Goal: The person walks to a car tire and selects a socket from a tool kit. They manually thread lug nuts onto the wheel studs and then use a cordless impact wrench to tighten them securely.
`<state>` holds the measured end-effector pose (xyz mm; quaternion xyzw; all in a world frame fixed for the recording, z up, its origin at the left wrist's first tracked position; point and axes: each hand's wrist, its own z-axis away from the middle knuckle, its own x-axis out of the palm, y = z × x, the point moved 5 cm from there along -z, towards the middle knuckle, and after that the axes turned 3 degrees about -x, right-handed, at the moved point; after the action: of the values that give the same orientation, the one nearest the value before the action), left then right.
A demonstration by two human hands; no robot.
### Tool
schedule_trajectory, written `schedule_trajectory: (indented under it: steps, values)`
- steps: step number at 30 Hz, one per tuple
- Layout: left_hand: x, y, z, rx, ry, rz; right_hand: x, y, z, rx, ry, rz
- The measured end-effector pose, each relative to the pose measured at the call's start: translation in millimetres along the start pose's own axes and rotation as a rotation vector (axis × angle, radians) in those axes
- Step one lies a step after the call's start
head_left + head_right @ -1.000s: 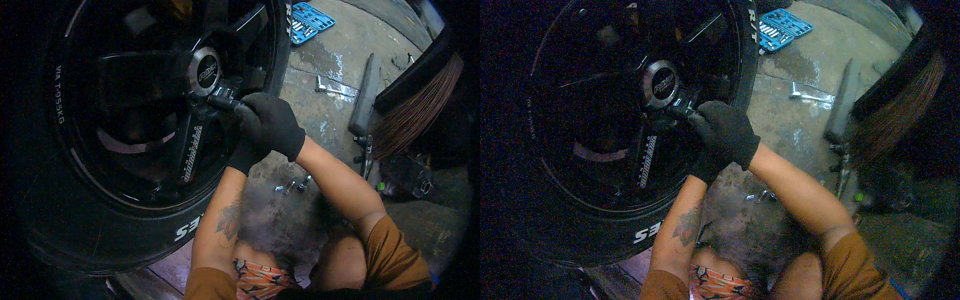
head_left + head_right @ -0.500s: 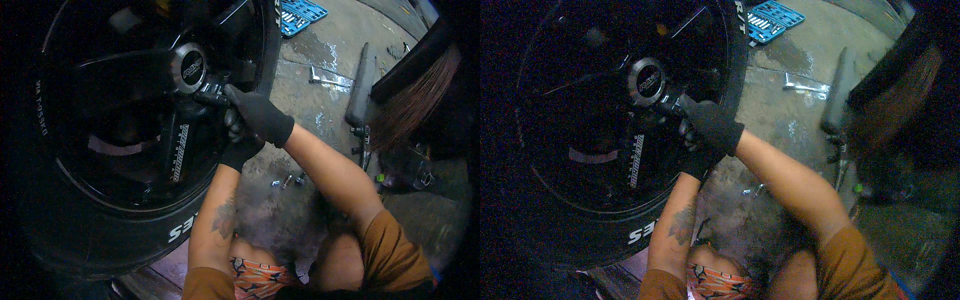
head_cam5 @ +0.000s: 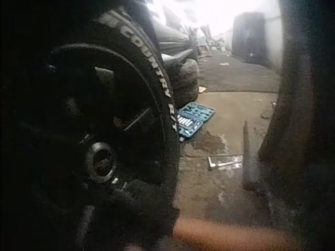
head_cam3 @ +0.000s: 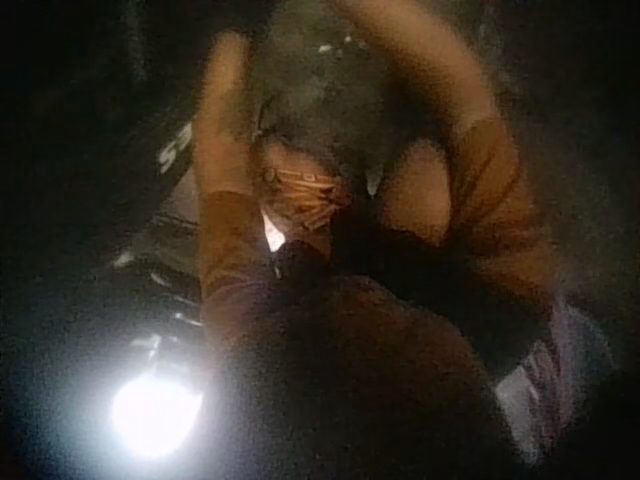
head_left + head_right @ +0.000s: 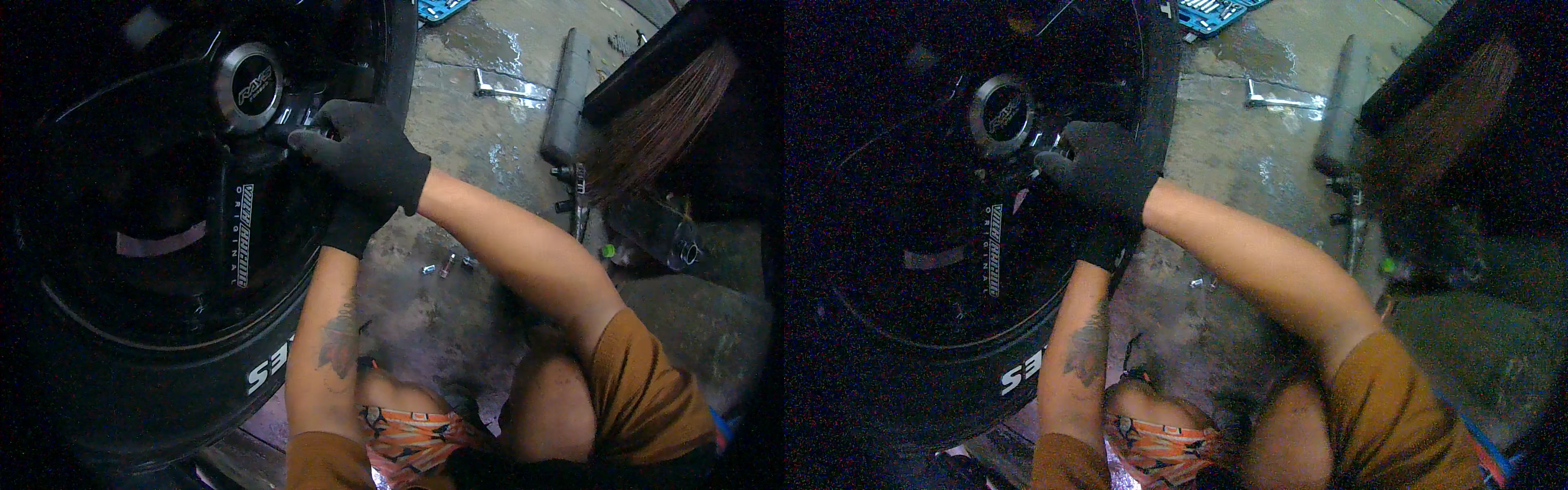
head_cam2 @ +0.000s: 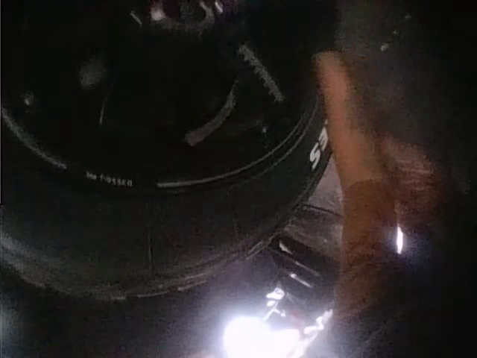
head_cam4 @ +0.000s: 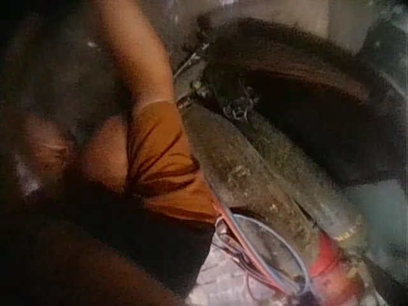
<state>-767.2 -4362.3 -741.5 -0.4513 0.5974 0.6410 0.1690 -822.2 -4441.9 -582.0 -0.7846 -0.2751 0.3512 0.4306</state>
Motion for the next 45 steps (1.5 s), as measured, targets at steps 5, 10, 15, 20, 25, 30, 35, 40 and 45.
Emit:
schedule_trajectory:
  steps: [5,10,15,20,25,30,35,40,45]
  values:
    - [-4,-11,-2,0.026,0.028,-0.15,-30,4,5,-0.137,0.114,0.03]
    - [-16,28,6,0.011,0.144,-0.227,-76,155,77,0.478,-0.278,0.096]
    - [-21,32,7,-0.025,0.144,-0.252,-71,233,189,0.588,-0.356,0.283]
    - [-28,32,10,-0.065,0.119,-0.257,-85,216,206,0.713,-0.647,0.752]
    - [-25,30,9,0.099,0.189,-0.287,-65,183,239,0.501,-0.816,0.637]
    - [-29,30,11,-0.025,0.144,-0.231,-63,171,217,0.431,-0.846,0.569]
    - [-23,24,12,0.003,0.143,-0.218,-76,158,115,0.222,-0.293,0.314]
    - [-5,-1,12,0.094,0.072,-0.399,-55,38,-10,-0.228,0.008,0.108]
    - [-7,17,4,0.014,0.029,-0.303,-22,21,-42,-0.302,0.214,-0.023]
